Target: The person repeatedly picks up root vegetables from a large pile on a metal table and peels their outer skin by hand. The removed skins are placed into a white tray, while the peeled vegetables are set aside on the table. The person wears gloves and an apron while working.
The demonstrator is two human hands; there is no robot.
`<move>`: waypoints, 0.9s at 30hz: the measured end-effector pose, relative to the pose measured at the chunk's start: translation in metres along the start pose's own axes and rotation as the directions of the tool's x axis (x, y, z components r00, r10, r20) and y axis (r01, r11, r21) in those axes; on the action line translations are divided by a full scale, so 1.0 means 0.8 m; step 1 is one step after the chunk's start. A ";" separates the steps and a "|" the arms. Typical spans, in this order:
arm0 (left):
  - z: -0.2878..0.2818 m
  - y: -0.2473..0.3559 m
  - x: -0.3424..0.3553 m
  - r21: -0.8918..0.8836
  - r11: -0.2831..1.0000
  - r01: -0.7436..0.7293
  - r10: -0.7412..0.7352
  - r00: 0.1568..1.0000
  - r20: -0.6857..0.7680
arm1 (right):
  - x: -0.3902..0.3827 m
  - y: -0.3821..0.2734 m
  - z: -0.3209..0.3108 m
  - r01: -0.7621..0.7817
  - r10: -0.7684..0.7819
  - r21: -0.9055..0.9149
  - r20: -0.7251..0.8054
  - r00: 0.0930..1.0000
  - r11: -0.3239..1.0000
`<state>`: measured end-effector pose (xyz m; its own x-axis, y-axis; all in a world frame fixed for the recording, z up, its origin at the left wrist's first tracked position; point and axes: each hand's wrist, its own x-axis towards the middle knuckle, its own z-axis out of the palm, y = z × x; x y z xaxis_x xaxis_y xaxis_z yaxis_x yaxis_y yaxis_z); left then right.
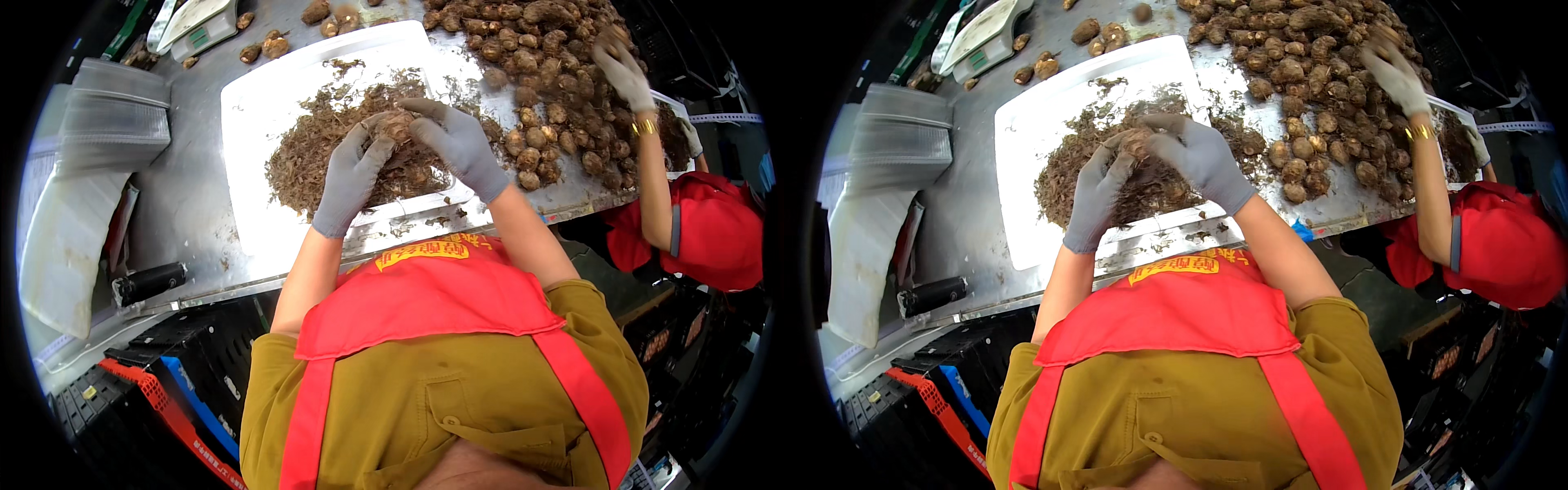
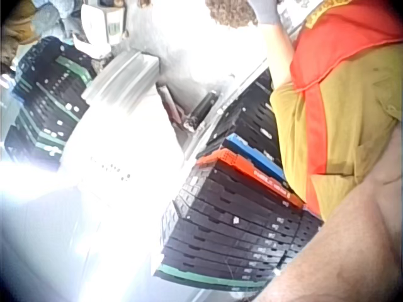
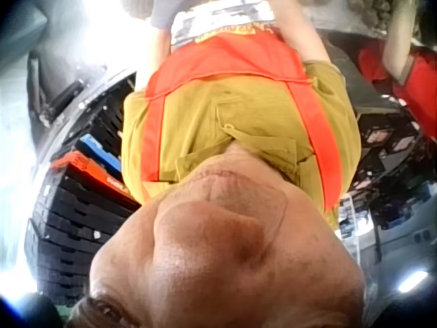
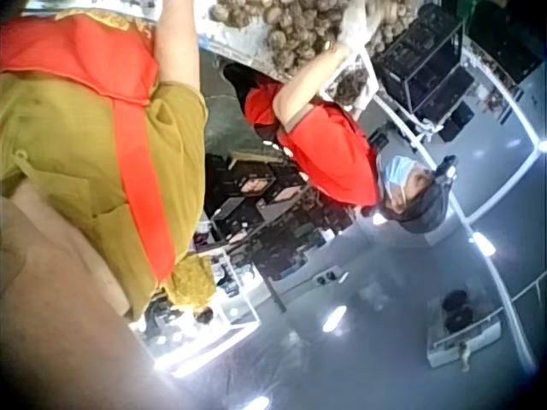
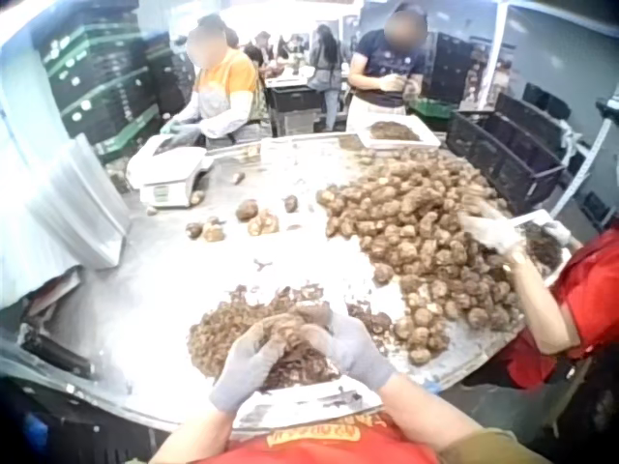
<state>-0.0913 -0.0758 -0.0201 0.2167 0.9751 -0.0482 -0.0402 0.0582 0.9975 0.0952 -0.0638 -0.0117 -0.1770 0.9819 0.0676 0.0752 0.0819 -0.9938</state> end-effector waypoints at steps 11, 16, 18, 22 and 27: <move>-0.008 0.002 -0.004 -0.202 0.967 0.157 -0.122 0.977 0.177 | 0.025 -0.005 0.010 0.003 -0.038 -0.259 -0.127 0.991 0.966; -0.008 -0.001 0.000 -0.528 0.843 0.103 -0.025 0.988 0.154 | 0.037 0.029 -0.001 -0.090 0.080 -0.356 -0.043 0.996 0.930; -0.013 0.001 0.003 -0.516 0.846 0.135 -0.063 0.986 0.155 | 0.027 0.030 -0.007 -0.165 0.175 -0.309 0.008 0.984 0.937; -0.018 -0.007 0.009 -0.494 0.862 0.114 -0.061 0.991 0.122 | 0.028 0.023 -0.004 0.041 0.016 -0.254 0.217 0.976 0.966; -0.021 0.007 0.004 0.155 0.988 0.016 -0.022 0.999 0.042 | 0.024 -0.007 0.008 0.071 0.114 -0.623 0.252 0.961 0.779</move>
<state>-0.1068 -0.0690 -0.0156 0.2579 0.9637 -0.0684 0.1151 0.0396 0.9926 0.0853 -0.0466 -0.0054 -0.4092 0.9097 -0.0711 0.6576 0.2400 -0.7141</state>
